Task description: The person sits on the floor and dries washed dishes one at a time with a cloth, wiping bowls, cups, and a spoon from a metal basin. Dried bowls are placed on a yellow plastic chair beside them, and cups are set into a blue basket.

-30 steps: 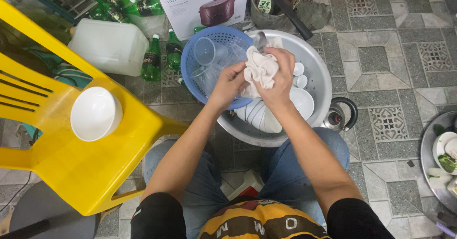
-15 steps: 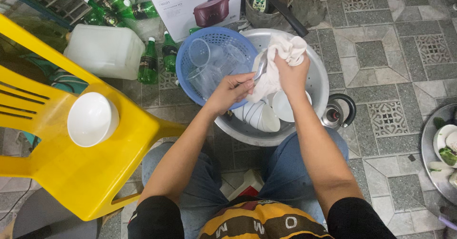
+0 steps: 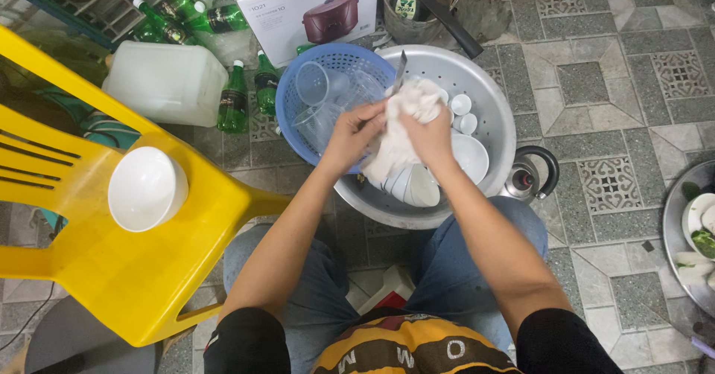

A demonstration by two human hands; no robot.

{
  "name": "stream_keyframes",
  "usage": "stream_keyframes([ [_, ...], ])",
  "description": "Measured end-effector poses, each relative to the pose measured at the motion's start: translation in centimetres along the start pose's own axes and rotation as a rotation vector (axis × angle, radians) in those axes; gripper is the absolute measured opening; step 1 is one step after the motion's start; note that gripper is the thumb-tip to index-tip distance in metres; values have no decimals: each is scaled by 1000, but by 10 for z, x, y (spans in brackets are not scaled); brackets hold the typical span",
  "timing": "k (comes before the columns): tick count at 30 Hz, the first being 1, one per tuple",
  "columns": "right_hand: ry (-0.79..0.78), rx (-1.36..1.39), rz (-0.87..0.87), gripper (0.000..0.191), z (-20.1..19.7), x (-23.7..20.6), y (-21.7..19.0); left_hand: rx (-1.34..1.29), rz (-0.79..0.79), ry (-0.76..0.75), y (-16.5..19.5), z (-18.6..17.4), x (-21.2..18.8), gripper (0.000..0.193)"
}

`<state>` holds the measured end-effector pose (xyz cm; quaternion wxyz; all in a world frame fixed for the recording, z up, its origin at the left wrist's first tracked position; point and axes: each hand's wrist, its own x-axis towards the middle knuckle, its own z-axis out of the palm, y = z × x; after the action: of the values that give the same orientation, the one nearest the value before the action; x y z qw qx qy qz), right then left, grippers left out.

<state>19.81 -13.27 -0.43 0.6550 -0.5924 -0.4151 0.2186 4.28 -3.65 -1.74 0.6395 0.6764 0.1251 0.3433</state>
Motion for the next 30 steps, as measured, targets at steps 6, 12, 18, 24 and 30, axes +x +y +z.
stream_keyframes([
  [6,-180,-147,-24,30,-2,-2,0,653,-45,151,51,-8,2,26],
  [12,23,-341,-145,27,-49,32,-20,1037,143,125,69,-9,-1,21],
  [18,-159,-790,-490,36,-54,27,-37,1229,231,56,47,-8,-1,30],
  [24,-385,-1209,-499,42,-10,11,-16,1537,268,-151,19,6,-5,13],
  [30,-353,-1045,-282,34,-3,19,-5,1457,259,-79,19,-1,-5,12],
])
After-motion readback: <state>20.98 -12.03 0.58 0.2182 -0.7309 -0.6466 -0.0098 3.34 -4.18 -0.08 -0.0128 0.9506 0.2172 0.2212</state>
